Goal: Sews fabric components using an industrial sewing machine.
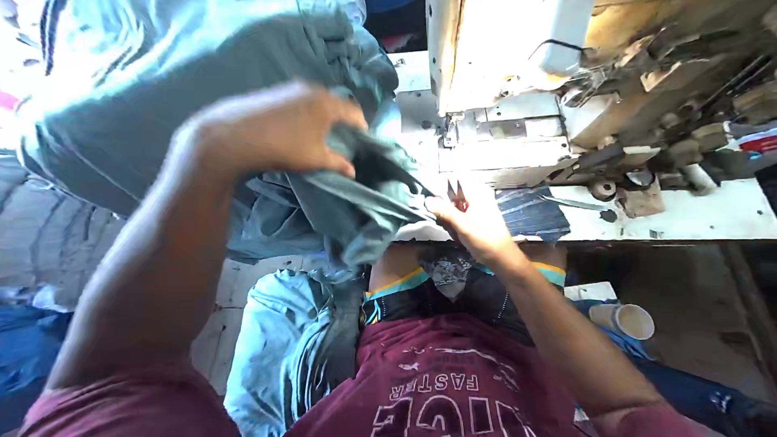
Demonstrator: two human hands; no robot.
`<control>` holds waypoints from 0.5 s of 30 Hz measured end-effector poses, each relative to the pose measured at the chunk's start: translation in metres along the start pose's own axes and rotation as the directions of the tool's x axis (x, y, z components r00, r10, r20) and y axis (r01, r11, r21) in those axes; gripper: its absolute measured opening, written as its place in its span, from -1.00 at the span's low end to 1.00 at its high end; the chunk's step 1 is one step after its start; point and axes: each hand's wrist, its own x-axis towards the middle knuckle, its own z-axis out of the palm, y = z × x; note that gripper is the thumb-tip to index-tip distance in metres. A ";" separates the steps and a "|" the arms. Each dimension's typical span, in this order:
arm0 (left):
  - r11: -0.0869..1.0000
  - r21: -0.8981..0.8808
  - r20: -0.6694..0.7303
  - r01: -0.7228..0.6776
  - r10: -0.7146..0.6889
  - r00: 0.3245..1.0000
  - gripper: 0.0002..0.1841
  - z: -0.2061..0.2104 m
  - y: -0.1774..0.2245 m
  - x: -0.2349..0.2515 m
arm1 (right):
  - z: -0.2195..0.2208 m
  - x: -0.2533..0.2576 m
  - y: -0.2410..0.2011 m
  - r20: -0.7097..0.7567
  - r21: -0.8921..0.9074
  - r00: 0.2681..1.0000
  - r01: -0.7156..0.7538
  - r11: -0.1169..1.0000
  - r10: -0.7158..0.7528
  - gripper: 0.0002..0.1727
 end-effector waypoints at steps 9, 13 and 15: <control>0.943 -0.320 -0.100 -0.089 0.059 0.993 -0.58 0.063 -0.002 0.021 | -0.011 -0.004 0.057 -0.060 -0.500 0.973 0.165 0.850 -0.224 -0.58; 0.924 -0.287 -0.258 -0.254 0.180 0.949 -0.66 0.063 -0.002 0.023 | -0.010 0.001 0.053 -0.075 -0.630 0.930 0.235 0.740 -0.359 -0.62; 0.948 -0.220 -0.293 -0.229 0.160 0.943 -0.75 0.068 0.003 0.026 | -0.006 0.004 0.051 -0.107 -0.705 0.907 0.219 0.674 -0.407 -0.58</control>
